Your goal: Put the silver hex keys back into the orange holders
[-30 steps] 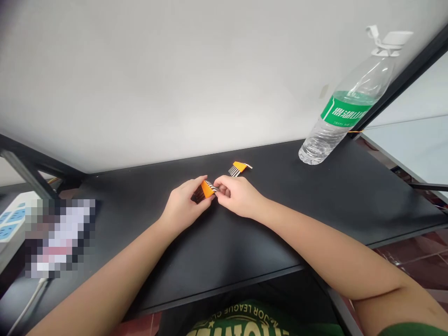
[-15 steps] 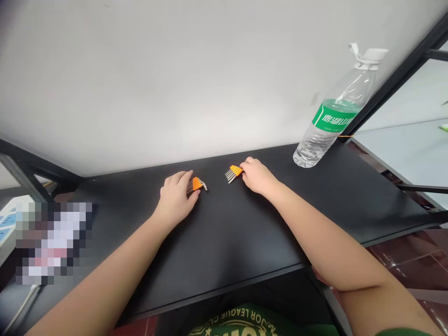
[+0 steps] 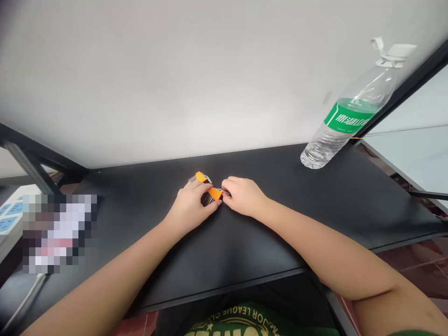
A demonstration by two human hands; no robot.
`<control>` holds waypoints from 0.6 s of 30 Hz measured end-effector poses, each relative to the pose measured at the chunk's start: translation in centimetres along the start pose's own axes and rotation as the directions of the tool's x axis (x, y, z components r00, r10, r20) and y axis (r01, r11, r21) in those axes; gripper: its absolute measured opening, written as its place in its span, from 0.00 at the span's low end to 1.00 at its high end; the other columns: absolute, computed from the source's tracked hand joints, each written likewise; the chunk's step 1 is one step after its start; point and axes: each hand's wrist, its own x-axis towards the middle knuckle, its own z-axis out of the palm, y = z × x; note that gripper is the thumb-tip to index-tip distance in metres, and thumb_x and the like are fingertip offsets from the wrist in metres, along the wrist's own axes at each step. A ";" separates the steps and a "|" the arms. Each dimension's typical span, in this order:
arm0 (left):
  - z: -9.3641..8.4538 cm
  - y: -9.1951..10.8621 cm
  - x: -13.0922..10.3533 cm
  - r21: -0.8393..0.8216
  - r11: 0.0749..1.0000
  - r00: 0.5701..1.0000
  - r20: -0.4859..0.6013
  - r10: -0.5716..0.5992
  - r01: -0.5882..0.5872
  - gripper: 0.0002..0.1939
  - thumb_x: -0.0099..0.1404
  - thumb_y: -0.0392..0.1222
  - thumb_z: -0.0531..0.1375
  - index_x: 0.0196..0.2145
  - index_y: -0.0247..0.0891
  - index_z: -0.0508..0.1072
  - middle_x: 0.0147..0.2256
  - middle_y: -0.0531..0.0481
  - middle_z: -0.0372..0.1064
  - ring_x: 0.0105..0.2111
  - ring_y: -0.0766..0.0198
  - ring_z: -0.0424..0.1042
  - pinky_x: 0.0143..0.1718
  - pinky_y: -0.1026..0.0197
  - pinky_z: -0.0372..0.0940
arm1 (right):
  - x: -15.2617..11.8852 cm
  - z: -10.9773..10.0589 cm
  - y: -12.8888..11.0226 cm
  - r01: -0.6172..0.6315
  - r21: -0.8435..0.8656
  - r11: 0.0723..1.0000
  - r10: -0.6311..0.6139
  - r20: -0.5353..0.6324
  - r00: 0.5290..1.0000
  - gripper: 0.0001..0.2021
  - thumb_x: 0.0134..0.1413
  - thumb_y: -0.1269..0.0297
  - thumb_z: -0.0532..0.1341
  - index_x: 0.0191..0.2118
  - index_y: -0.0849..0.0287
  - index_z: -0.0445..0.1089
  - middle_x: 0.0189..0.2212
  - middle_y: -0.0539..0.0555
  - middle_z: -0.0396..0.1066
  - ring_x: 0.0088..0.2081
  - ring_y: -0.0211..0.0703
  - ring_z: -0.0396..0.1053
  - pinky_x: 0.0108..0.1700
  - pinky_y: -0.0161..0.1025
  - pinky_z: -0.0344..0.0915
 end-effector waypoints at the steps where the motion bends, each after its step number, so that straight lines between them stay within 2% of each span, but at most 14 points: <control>1: 0.0 -0.1 0.1 -0.040 0.999 1.000 -0.003 -0.011 0.011 0.19 0.63 0.51 0.65 0.50 0.43 0.76 0.50 0.44 0.76 0.53 0.44 0.73 0.52 0.41 0.70 | 0.0 0.0 0.0 0.000 0.028 1.000 0.000 -0.012 1.000 0.04 0.61 0.69 0.59 0.34 0.57 0.68 0.34 0.51 0.73 0.32 0.39 0.66 0.34 0.37 0.57; 3: 0.0 -0.3 0.1 -0.122 0.993 0.999 -0.033 -0.007 0.003 0.19 0.62 0.46 0.66 0.50 0.42 0.75 0.50 0.45 0.77 0.52 0.46 0.74 0.53 0.42 0.70 | -0.1 -0.2 -0.1 -0.027 0.123 0.992 0.029 -0.018 0.999 0.01 0.59 0.69 0.60 0.36 0.56 0.68 0.34 0.51 0.73 0.32 0.39 0.67 0.34 0.37 0.59; 6: 0.3 -0.6 0.3 -0.209 0.975 0.992 -0.113 0.056 -0.078 0.23 0.61 0.42 0.65 0.55 0.41 0.73 0.52 0.44 0.75 0.53 0.49 0.74 0.55 0.46 0.71 | -0.2 -0.5 -0.3 -0.114 0.377 0.919 0.104 0.045 0.994 0.06 0.58 0.68 0.61 0.42 0.54 0.68 0.35 0.49 0.75 0.31 0.38 0.70 0.34 0.37 0.64; 8: 0.4 -0.7 0.4 -0.228 0.967 0.986 -0.146 0.083 -0.115 0.24 0.61 0.40 0.64 0.55 0.41 0.72 0.53 0.44 0.74 0.52 0.52 0.74 0.54 0.48 0.72 | -0.1 -0.5 -0.3 -0.179 0.547 0.817 0.144 0.106 0.984 0.08 0.58 0.67 0.63 0.43 0.53 0.68 0.36 0.48 0.76 0.32 0.38 0.73 0.36 0.37 0.68; 11: 0.5 -0.9 0.4 -0.221 0.965 0.981 -0.161 0.108 -0.142 0.23 0.61 0.39 0.64 0.55 0.40 0.72 0.51 0.43 0.73 0.50 0.53 0.74 0.51 0.50 0.73 | 0.1 -0.2 -0.1 -0.289 0.732 0.617 0.187 0.220 0.957 0.10 0.55 0.68 0.65 0.43 0.55 0.68 0.34 0.49 0.76 0.32 0.40 0.76 0.37 0.39 0.73; 14: 0.4 -0.9 0.4 -0.220 0.961 0.978 -0.164 0.132 -0.166 0.22 0.63 0.40 0.64 0.55 0.41 0.71 0.50 0.44 0.72 0.49 0.54 0.75 0.49 0.51 0.74 | 0.5 -0.1 0.0 -0.393 0.802 0.449 0.211 0.332 0.919 0.12 0.52 0.72 0.66 0.42 0.57 0.67 0.30 0.49 0.76 0.29 0.41 0.76 0.34 0.39 0.75; 18: 0.3 -0.8 0.3 -0.213 0.958 0.977 -0.125 0.170 -0.194 0.22 0.63 0.39 0.64 0.55 0.42 0.71 0.52 0.44 0.73 0.50 0.54 0.75 0.50 0.52 0.74 | 0.7 -0.8 0.0 -0.471 0.798 0.376 0.208 0.423 0.882 0.11 0.49 0.75 0.67 0.38 0.58 0.66 0.24 0.48 0.74 0.24 0.40 0.75 0.28 0.36 0.75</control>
